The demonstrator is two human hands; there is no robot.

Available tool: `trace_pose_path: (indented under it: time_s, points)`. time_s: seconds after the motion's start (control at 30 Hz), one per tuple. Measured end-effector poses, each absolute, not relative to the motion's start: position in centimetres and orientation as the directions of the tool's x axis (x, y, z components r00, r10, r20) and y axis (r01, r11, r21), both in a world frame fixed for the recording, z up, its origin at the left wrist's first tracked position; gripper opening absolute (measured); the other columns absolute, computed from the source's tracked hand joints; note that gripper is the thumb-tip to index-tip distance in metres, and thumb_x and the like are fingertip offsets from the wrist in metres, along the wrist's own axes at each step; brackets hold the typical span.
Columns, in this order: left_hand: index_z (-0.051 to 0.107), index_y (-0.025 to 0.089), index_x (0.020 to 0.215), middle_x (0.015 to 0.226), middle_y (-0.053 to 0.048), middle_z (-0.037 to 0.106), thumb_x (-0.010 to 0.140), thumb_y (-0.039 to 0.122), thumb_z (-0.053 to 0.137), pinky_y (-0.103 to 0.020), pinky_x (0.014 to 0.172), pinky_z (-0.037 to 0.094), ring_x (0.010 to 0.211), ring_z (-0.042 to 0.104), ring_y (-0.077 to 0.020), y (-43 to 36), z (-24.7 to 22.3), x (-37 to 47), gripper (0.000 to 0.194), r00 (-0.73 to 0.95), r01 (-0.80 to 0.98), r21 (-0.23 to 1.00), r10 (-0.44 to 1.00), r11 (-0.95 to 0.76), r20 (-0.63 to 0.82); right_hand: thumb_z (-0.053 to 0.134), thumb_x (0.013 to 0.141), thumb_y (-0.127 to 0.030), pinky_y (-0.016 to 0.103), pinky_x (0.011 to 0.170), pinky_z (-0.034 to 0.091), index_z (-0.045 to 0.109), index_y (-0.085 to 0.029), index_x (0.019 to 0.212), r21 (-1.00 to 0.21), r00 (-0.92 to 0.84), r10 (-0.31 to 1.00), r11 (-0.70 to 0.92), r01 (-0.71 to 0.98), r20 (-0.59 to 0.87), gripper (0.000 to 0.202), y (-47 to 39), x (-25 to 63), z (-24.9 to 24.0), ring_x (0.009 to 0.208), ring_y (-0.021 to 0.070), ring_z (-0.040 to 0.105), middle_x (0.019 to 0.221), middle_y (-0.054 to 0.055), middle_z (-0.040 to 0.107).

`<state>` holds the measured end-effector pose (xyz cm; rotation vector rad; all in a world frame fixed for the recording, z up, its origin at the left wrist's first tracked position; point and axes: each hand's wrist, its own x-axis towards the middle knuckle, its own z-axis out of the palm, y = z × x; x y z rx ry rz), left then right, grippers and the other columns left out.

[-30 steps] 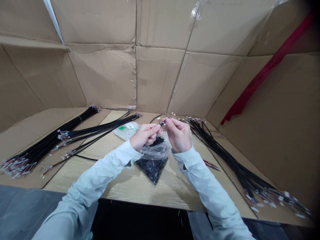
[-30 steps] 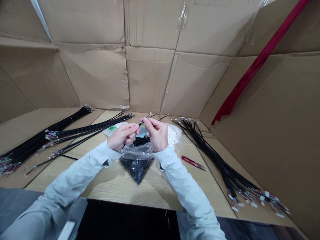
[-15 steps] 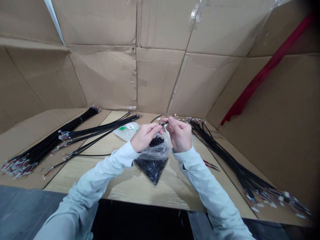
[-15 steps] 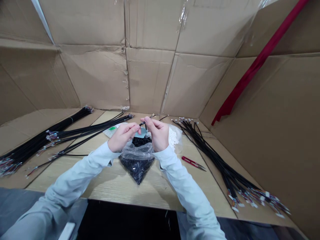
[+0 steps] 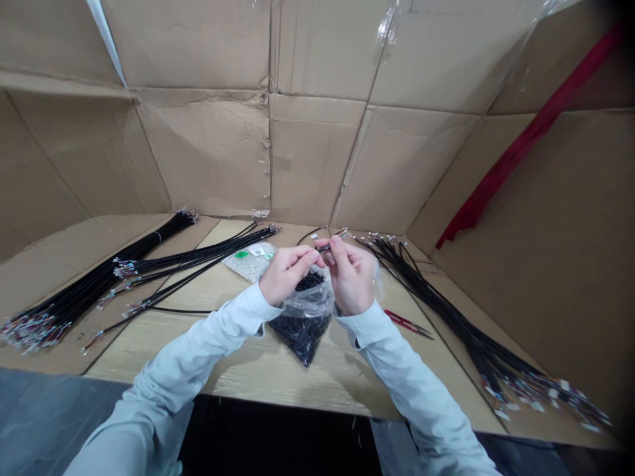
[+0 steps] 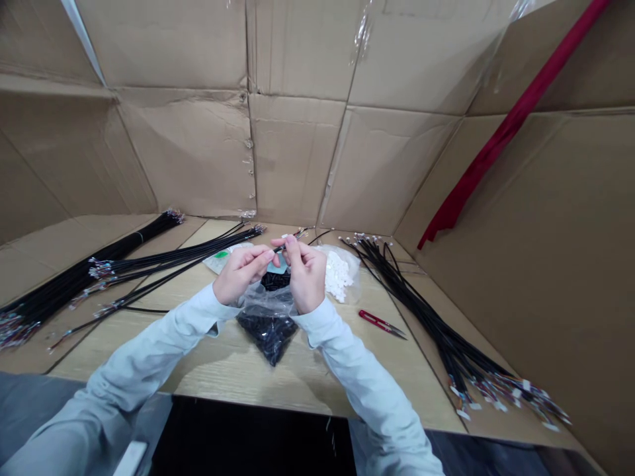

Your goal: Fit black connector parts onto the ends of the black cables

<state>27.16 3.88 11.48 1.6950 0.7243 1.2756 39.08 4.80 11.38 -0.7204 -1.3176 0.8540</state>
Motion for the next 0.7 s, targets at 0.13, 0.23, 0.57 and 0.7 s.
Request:
trace_pose_path:
  time_s: [0.13,0.23,0.57,0.7]
  points:
    - [0.052,0.012,0.069,0.042,0.01,0.021,0.072,0.045,0.056,-0.017,0.037,0.01,0.035,0.016,-0.0018,4.1,11.8,27.1,0.034,0.376,-0.289,0.929,0.866,-0.229,0.331,0.049,0.08,-0.045,0.02,0.055,0.031,0.067,-0.012,0.083,-0.82,0.012,0.827,0.559,-0.12,0.562,0.038,5.1,39.0,11.1,0.054,0.005,0.038,0.053,-0.001,0.041]
    - [0.051,0.012,0.068,0.041,0.011,0.02,0.069,0.042,0.06,-0.016,0.035,0.008,0.034,0.013,-0.001,4.0,12.0,27.0,0.032,0.412,-0.363,0.926,0.872,-0.109,0.264,0.049,0.08,-0.043,0.02,0.056,0.032,0.067,-0.012,0.084,-0.805,-0.011,0.815,0.569,-0.171,0.579,0.036,5.3,38.9,10.8,0.055,0.0051,0.04,0.054,-0.001,0.042]
    - [0.054,0.013,0.069,0.044,0.008,0.023,0.076,0.04,0.052,-0.017,0.038,0.014,0.037,0.018,-0.004,4.0,12.3,26.6,0.028,0.376,-0.204,0.949,0.876,-0.239,0.302,0.053,0.076,-0.046,0.021,0.056,0.032,0.066,-0.012,0.072,-0.815,-0.033,0.823,0.554,-0.171,0.567,0.037,6.1,39.2,10.8,0.054,0.0052,0.039,0.052,-0.001,0.041]
    - [0.062,0.015,0.077,0.059,-0.001,0.048,0.079,0.028,0.049,-0.019,0.055,0.028,0.054,0.04,-0.0091,3.3,11.6,26.8,0.018,0.159,0.253,0.74,0.781,-0.623,0.603,0.059,0.069,-0.048,0.021,0.054,0.031,0.061,-0.011,0.055,-0.854,0.084,0.87,0.493,-0.169,0.486,0.04,6.0,38.9,11.3,0.052,0.0047,0.034,0.049,-0.002,0.036]
